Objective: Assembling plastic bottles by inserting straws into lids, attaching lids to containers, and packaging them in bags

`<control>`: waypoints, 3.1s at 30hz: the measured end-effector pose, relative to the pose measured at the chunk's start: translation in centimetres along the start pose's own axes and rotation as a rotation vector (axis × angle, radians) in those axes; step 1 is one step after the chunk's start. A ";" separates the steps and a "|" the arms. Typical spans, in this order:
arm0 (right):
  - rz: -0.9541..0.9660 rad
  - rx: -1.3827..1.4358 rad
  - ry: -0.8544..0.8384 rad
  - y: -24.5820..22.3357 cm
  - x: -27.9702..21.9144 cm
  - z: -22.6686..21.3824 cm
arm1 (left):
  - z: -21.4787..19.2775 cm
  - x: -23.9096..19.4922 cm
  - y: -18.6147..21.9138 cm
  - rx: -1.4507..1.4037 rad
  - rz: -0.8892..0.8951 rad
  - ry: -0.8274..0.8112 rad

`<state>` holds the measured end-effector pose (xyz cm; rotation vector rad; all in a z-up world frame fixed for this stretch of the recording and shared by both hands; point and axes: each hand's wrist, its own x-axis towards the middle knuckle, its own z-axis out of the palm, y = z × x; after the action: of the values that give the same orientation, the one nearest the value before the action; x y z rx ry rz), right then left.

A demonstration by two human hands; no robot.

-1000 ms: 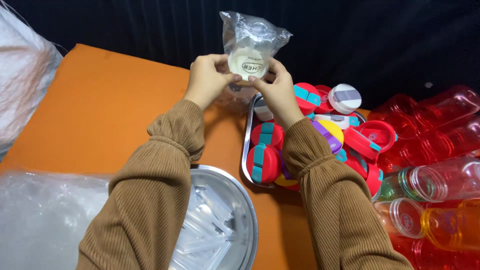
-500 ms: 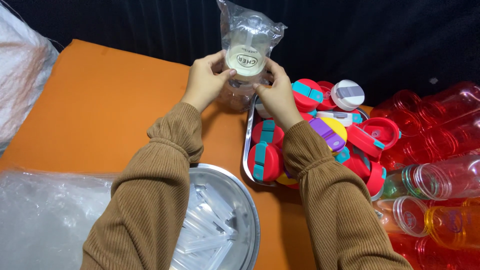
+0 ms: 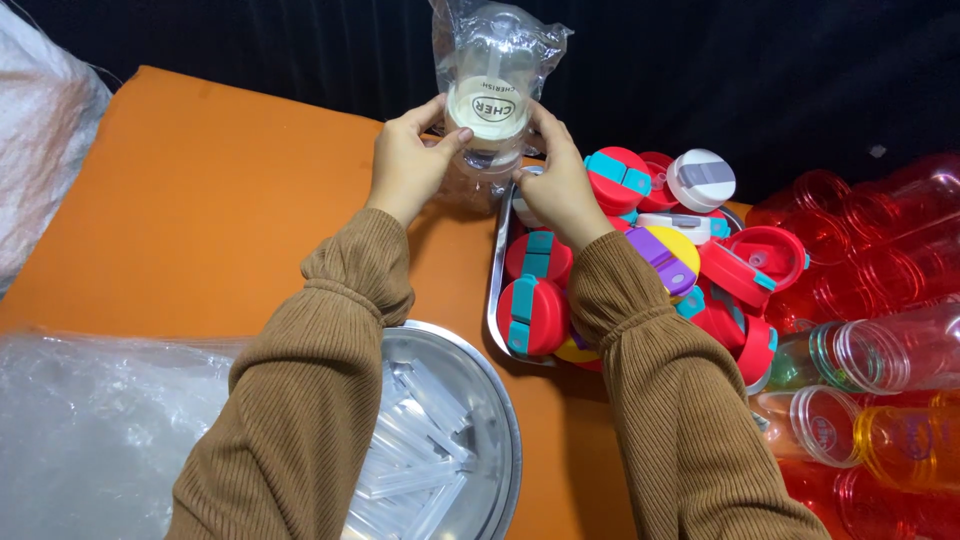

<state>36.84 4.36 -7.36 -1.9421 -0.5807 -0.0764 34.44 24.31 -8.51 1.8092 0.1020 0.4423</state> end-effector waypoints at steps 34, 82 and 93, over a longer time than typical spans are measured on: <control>0.231 -0.030 0.086 -6.0 -4.4 -0.7 | -2.0 -1.8 -2.2 0.184 -0.122 -0.083; 0.200 -0.124 1.281 -6.3 -59.5 -23.6 | 34.8 -49.8 18.9 -0.285 0.172 -0.803; 0.559 0.235 1.387 -3.2 -60.2 -27.7 | 38.6 -52.6 19.0 -0.165 0.055 -0.965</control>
<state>-11.81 -40.59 -11.06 -1.3191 0.8205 -0.8576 -3.67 -31.81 -11.77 1.6898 -0.6314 -0.4023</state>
